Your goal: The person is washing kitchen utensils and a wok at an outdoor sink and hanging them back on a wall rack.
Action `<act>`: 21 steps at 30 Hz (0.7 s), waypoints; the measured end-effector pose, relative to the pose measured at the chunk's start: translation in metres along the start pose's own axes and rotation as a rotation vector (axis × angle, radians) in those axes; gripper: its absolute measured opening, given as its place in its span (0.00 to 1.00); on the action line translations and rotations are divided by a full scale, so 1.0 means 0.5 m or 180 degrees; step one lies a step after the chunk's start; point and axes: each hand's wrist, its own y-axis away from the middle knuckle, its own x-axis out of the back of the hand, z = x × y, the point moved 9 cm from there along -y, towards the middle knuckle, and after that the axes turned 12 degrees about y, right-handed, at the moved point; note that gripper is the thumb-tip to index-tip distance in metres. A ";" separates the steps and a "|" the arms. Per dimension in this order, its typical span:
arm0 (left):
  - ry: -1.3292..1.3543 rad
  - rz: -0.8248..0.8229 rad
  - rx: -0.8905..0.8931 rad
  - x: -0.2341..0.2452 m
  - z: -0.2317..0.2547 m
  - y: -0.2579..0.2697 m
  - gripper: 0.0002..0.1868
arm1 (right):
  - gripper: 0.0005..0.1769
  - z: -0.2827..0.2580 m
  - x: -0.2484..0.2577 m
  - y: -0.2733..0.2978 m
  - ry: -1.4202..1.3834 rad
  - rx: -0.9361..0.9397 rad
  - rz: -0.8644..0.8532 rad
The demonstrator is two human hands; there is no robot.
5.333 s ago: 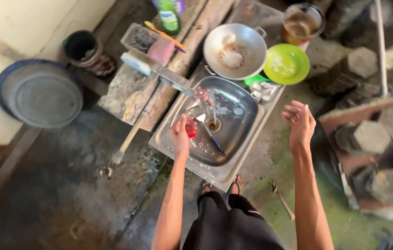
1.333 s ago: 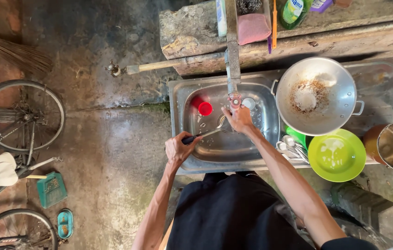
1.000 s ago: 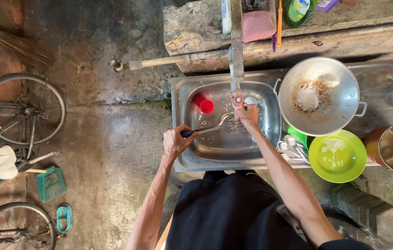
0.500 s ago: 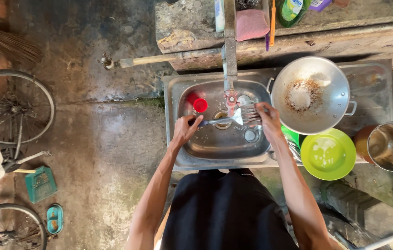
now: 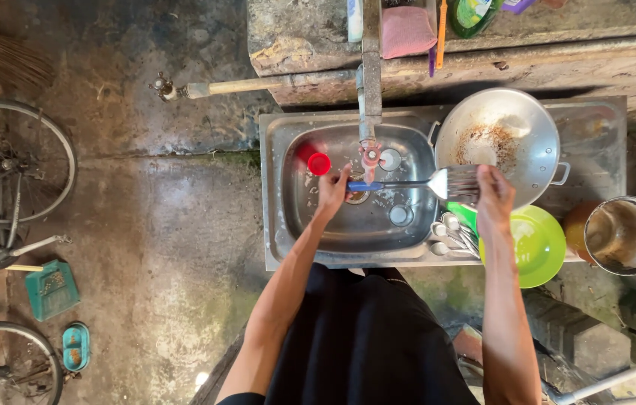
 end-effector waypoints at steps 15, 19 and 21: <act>0.2474 -0.0726 0.0932 -0.150 -0.028 0.036 0.26 | 0.14 -0.006 0.138 -0.031 -0.0343 0.0181 0.0393; 0.2707 -0.1023 0.0738 -0.164 0.014 0.074 0.27 | 0.15 0.018 0.140 -0.047 -0.0269 0.0246 0.0442; 0.3014 -0.1066 0.0729 -0.169 0.022 0.087 0.28 | 0.14 0.023 0.137 -0.045 -0.0233 -0.0047 0.0646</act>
